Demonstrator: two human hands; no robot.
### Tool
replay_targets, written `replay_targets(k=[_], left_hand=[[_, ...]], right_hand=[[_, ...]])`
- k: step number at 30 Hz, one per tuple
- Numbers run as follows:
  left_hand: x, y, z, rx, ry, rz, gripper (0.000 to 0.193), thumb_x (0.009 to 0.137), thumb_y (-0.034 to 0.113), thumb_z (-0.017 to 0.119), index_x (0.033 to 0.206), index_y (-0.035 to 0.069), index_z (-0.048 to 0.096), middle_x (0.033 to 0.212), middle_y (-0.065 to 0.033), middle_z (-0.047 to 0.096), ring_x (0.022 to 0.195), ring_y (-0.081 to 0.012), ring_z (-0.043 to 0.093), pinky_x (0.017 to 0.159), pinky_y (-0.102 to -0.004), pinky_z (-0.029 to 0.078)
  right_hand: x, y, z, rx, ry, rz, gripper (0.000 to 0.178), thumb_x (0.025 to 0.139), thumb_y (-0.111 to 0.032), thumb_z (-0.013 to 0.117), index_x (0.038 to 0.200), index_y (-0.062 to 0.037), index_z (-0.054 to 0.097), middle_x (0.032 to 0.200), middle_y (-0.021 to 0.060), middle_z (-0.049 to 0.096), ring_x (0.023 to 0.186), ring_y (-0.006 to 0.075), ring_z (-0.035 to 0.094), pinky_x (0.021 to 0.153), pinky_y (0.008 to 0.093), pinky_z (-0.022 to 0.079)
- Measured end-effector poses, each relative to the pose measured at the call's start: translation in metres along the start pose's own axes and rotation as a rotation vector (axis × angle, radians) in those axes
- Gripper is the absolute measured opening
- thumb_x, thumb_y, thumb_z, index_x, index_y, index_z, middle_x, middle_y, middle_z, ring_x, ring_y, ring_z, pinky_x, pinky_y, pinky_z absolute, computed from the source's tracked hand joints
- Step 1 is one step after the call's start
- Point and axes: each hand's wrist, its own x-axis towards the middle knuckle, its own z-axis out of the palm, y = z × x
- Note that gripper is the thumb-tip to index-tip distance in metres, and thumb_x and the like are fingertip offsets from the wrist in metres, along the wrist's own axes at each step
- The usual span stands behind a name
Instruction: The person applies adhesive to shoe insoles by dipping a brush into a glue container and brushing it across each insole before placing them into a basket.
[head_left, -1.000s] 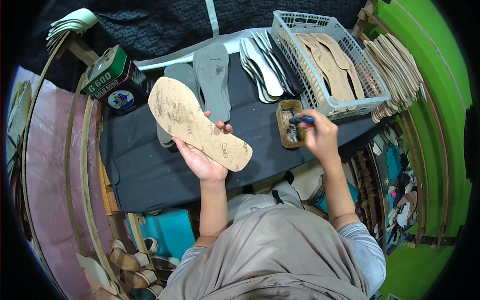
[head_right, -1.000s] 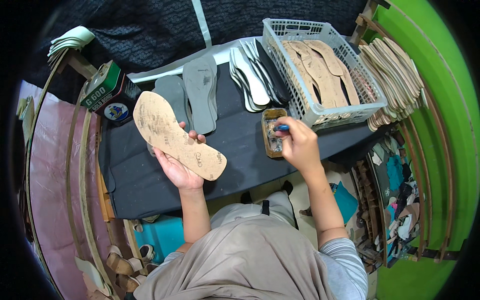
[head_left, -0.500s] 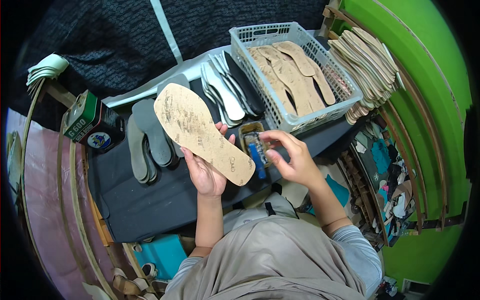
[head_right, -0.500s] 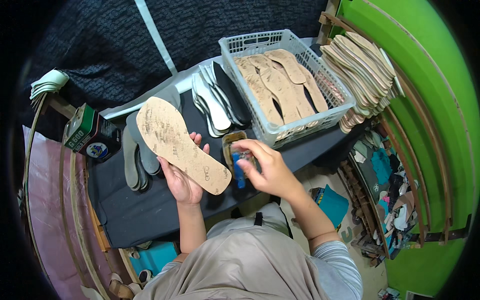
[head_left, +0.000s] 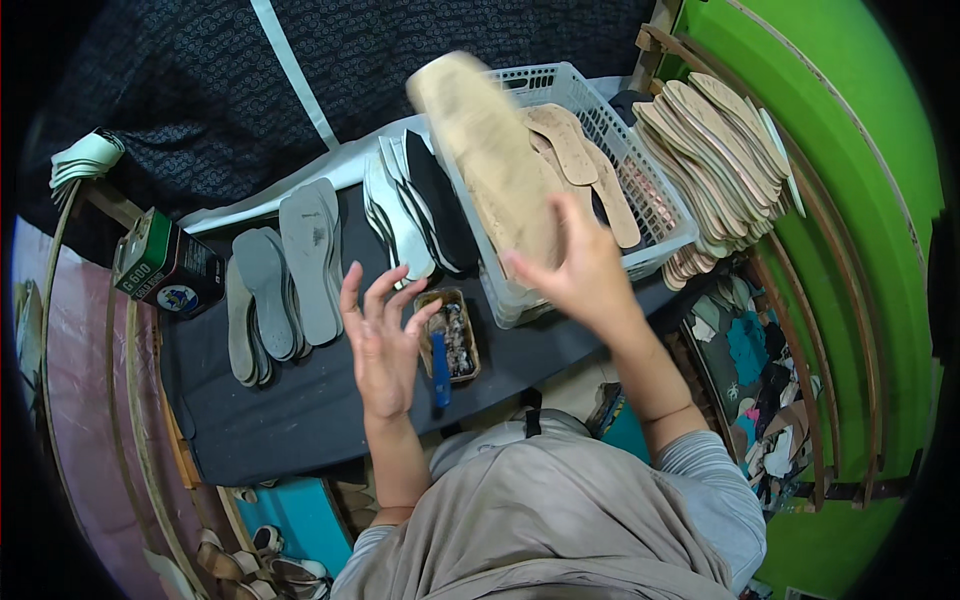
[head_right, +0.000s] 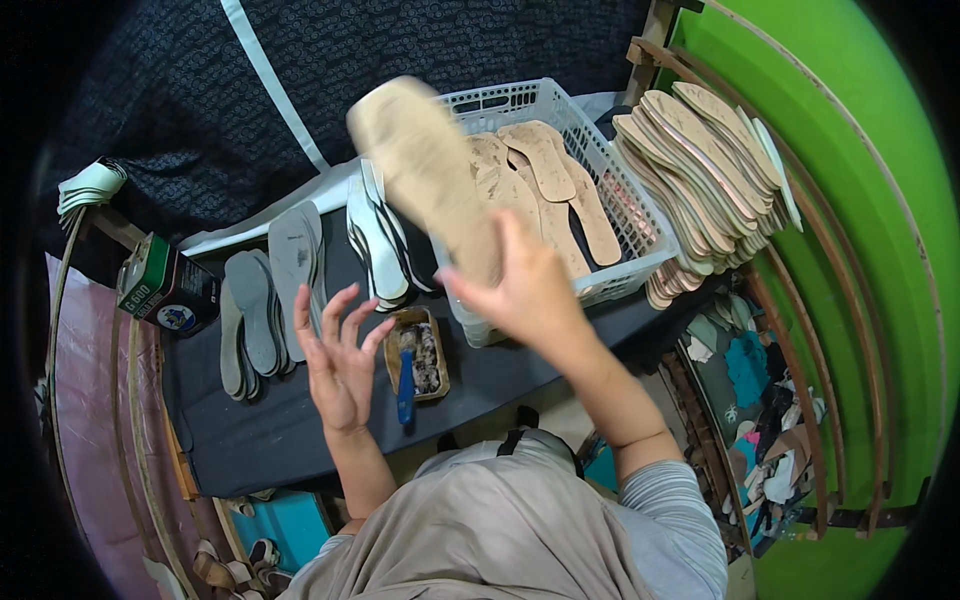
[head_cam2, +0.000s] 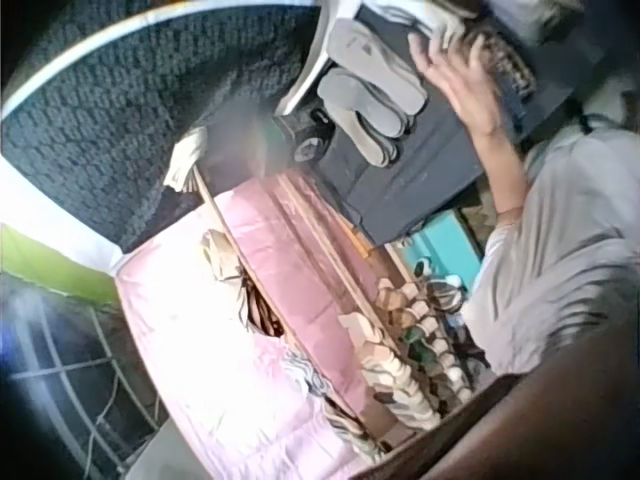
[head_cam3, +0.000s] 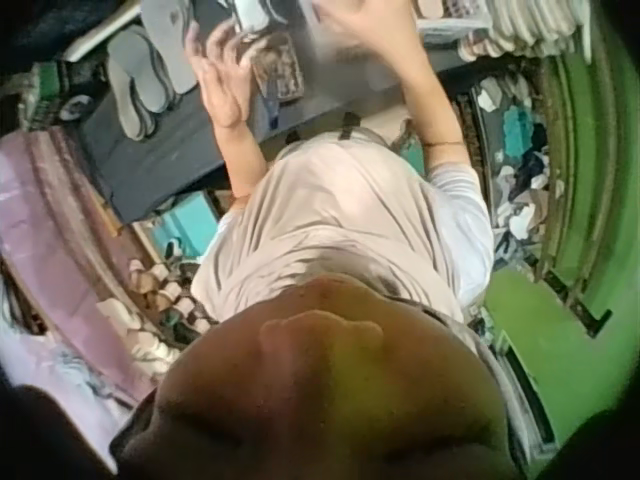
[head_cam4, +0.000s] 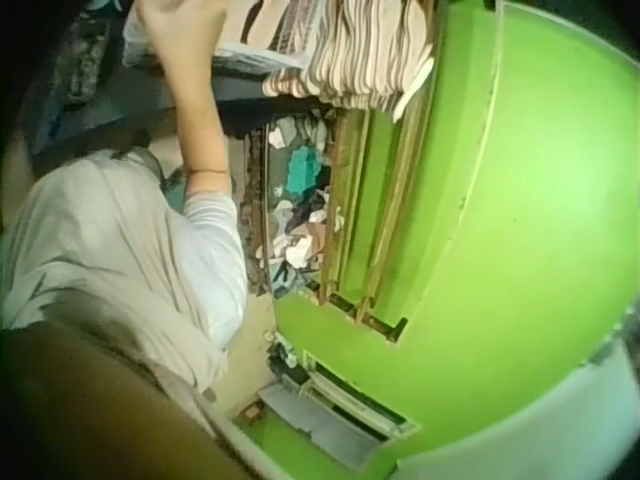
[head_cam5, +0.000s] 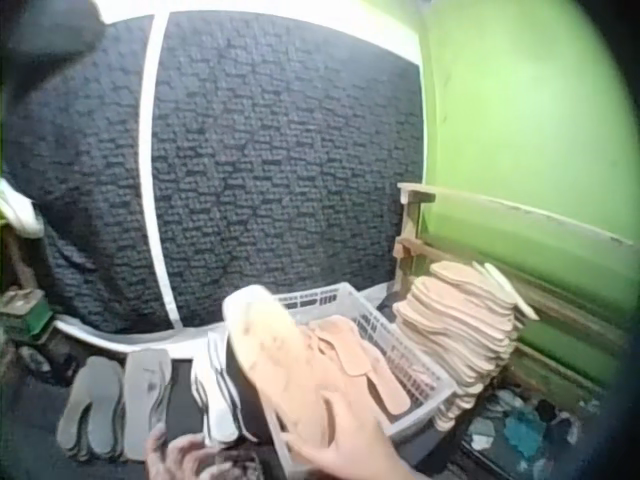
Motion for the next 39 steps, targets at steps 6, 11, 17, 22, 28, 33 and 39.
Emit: replay_targets(k=[6, 11, 17, 22, 28, 33, 39], left_hand=[[-0.014, -0.005, -0.019, 0.033, 0.113, -0.012, 0.041, 0.092, 0.031, 0.041, 0.123, 0.005, 0.039, 0.097, -0.0126, 0.048, 0.086, -0.0246, 0.052, 0.080, -0.0390, 0.045], [-0.028, -0.013, -0.020, 0.142, 0.195, -0.001, 0.033, 0.092, 0.028, 0.040, 0.110, 0.001, 0.046, 0.084, -0.0114, 0.051, 0.080, -0.0209, 0.051, 0.078, -0.0363, 0.044], [-0.040, -0.030, -0.012, 0.179, 0.322, 0.055, 0.032, 0.091, 0.027, 0.040, 0.108, 0.001, 0.047, 0.080, -0.0105, 0.052, 0.077, -0.0195, 0.051, 0.075, -0.0344, 0.044], [-0.040, -0.042, -0.003, 0.145, 0.367, 0.036, 0.032, 0.090, 0.026, 0.041, 0.107, 0.001, 0.048, 0.079, -0.0103, 0.052, 0.076, -0.0189, 0.051, 0.075, -0.0339, 0.044], [-0.037, -0.030, -0.010, 0.239, 0.399, 0.076, 0.030, 0.091, 0.026, 0.040, 0.106, 0.001, 0.048, 0.079, -0.0096, 0.052, 0.075, -0.0177, 0.051, 0.074, -0.0319, 0.044], [-0.028, -0.017, -0.049, 0.688, 0.522, 0.065, 0.019, 0.093, 0.013, 0.044, 0.106, 0.002, 0.052, 0.082, -0.0047, 0.052, 0.073, -0.0102, 0.048, 0.071, -0.0244, 0.043], [0.015, -0.024, -0.112, 1.581, 0.606, 0.074, 0.031, 0.081, 0.010, 0.058, 0.112, 0.006, 0.053, 0.100, -0.0176, 0.053, 0.092, -0.0307, 0.055, 0.081, -0.0381, 0.044]], right_hand=[[0.046, 0.097, -0.031, -0.520, -0.232, 0.430, 0.081, 0.067, -0.054, 0.069, 0.112, 0.0084, 0.046, 0.088, 0.0244, 0.064, 0.078, 0.0344, 0.065, 0.067, 0.0397, 0.053], [0.049, 0.158, -0.021, -0.656, -0.471, 0.455, 0.073, 0.068, -0.060, 0.066, 0.087, 0.0107, 0.062, 0.083, 0.0244, 0.064, 0.082, 0.0364, 0.064, 0.074, 0.0396, 0.051], [0.045, 0.152, -0.013, -0.726, -0.863, 0.458, 0.078, 0.061, -0.069, 0.066, 0.096, 0.0020, 0.066, 0.099, 0.0171, 0.065, 0.093, 0.0296, 0.064, 0.076, 0.0363, 0.051], [0.045, 0.142, -0.015, -0.737, -0.869, 0.417, 0.072, 0.067, -0.064, 0.064, 0.097, 0.0009, 0.066, 0.099, 0.0167, 0.065, 0.092, 0.0288, 0.064, 0.075, 0.0372, 0.052], [0.042, 0.146, -0.018, -0.719, -0.598, 0.391, 0.051, 0.075, -0.049, 0.064, 0.090, -0.0002, 0.066, 0.089, 0.0171, 0.066, 0.084, 0.0302, 0.065, 0.069, 0.0393, 0.053], [0.035, 0.131, -0.019, -0.612, -0.311, 0.252, 0.039, 0.078, -0.039, 0.063, 0.082, -0.0005, 0.065, 0.074, 0.0191, 0.065, 0.069, 0.0331, 0.065, 0.062, 0.0406, 0.052], [0.022, 0.078, -0.011, -0.379, -0.233, 0.194, 0.028, 0.080, -0.032, 0.063, 0.091, -0.0066, 0.064, 0.063, 0.0099, 0.064, 0.062, 0.0262, 0.064, 0.058, 0.0365, 0.049]])
